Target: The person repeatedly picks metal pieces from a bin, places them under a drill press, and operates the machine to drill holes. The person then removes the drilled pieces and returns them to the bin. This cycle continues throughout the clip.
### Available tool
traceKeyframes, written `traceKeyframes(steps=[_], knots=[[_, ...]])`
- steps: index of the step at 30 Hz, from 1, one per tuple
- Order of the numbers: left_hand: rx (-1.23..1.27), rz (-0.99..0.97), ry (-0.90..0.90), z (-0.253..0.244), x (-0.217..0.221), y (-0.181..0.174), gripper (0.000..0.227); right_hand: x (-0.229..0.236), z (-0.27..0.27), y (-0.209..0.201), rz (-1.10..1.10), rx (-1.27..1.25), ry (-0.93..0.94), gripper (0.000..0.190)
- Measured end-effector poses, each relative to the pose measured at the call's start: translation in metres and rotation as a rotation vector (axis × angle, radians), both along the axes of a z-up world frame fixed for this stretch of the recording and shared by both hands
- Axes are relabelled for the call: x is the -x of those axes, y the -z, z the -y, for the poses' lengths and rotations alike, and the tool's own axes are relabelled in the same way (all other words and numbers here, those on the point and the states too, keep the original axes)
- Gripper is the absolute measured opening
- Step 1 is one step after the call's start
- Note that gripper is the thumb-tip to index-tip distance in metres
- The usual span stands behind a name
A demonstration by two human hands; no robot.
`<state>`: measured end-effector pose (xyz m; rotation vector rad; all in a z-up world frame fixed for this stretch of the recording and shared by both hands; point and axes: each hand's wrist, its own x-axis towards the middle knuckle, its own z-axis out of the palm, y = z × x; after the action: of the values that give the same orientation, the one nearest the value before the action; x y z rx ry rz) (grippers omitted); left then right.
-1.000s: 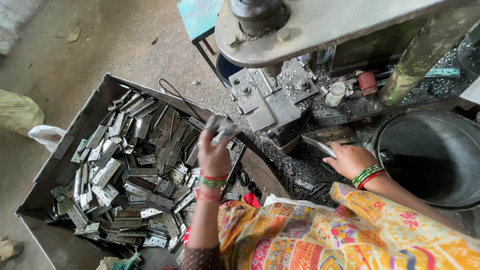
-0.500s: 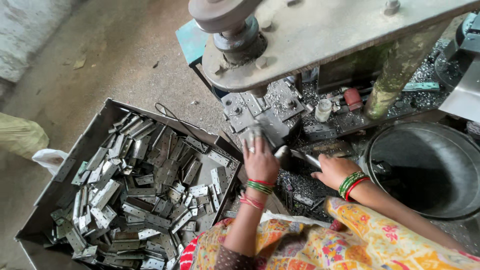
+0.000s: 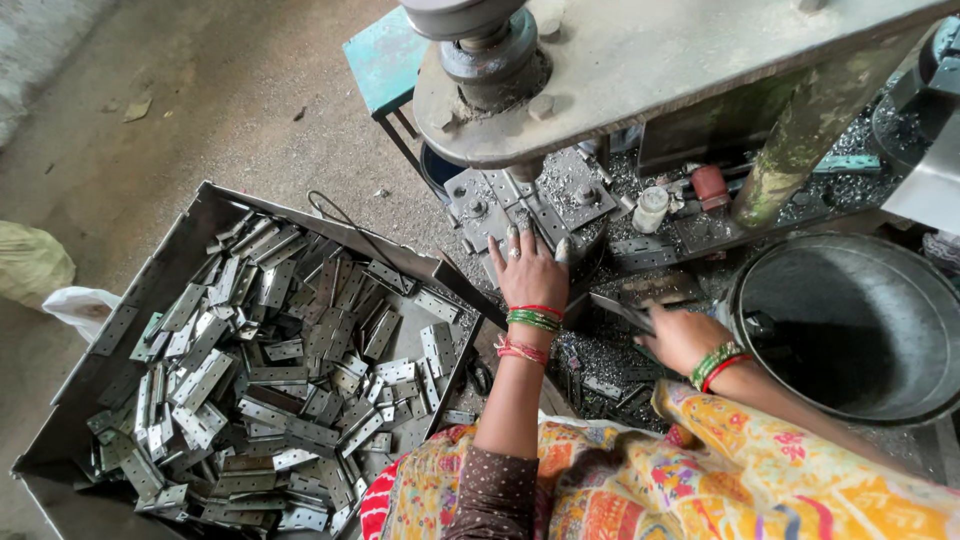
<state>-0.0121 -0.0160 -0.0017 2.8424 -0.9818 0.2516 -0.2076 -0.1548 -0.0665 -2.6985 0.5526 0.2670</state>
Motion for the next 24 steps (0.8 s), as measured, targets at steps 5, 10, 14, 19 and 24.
traceKeyframes(steps=[5, 10, 14, 19, 24], knots=[[0.022, 0.064, 0.01, -0.001, 0.001, -0.002, 0.051, 0.017, -0.002, 0.044, -0.057, -0.039, 0.064, 0.036], [0.069, 0.112, 0.017, 0.008, -0.007, 0.003, 0.053, -0.008, 0.016, 0.023, -0.088, -0.03, 0.006, 0.041], [0.026, 0.118, -0.004, 0.011, -0.016, 0.013, 0.049, -0.013, 0.011, 0.009, -0.121, 0.043, -0.013, 0.045], [-0.06, 0.0, -0.014, 0.018, -0.028, 0.004, 0.035, 0.009, 0.001, 0.032, -0.184, -0.055, 0.074, 0.039], [-0.062, 0.049, 0.006, 0.004, -0.011, 0.012, 0.032, 0.019, 0.005, 0.052, -0.014, -0.193, 0.016, 0.048]])
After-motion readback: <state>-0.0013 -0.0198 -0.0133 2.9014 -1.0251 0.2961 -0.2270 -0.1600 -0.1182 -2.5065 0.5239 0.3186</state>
